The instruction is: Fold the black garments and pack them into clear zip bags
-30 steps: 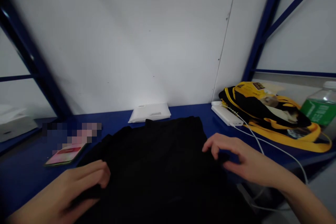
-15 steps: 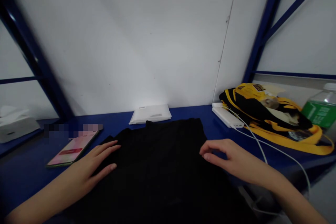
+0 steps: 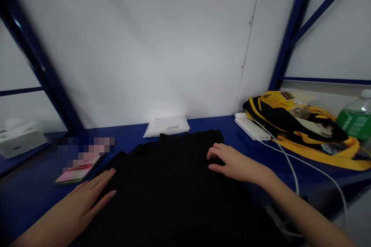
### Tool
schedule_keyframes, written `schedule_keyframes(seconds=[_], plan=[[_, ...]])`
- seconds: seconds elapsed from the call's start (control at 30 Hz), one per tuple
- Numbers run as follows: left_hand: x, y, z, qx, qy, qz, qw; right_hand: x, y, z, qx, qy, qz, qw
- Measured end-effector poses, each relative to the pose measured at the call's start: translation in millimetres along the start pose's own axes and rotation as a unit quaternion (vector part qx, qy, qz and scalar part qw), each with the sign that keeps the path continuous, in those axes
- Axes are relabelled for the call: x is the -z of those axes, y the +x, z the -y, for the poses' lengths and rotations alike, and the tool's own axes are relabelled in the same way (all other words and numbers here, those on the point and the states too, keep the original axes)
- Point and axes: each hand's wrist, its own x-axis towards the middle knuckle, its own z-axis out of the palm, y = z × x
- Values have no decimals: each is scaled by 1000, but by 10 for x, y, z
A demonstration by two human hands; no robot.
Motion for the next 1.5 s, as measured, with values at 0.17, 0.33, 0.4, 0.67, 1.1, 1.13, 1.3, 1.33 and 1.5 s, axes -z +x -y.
schedule_keyframes(seconds=[0.17,0.33,0.4,0.67,1.1,1.13,1.3,1.33,1.5], plan=[[-24,-13,88,-6,-9,15,1000,-117,145,-88,33,12,-43,998],[123,41,53,12,-14,20,1000,-140,115,-70,40,4,-50,998],[262,120,-27,24,6,37,999,-108,91,-51,33,-23,-50,998],[667,686,-506,-39,27,28,998,45,317,-40,52,-119,-108,986],[921,1245,-912,37,147,266,952,55,480,-188,11,-131,-32,991],[934,1270,-912,45,143,260,954,79,501,-188,5,-129,-36,991],[807,1507,-823,22,66,179,981,143,754,-258,-79,-126,-137,979],[733,1570,-795,9,39,160,986,135,814,-293,-95,-121,-148,977],[300,1816,-682,-32,-47,103,993,21,984,-512,-108,-109,-148,977]])
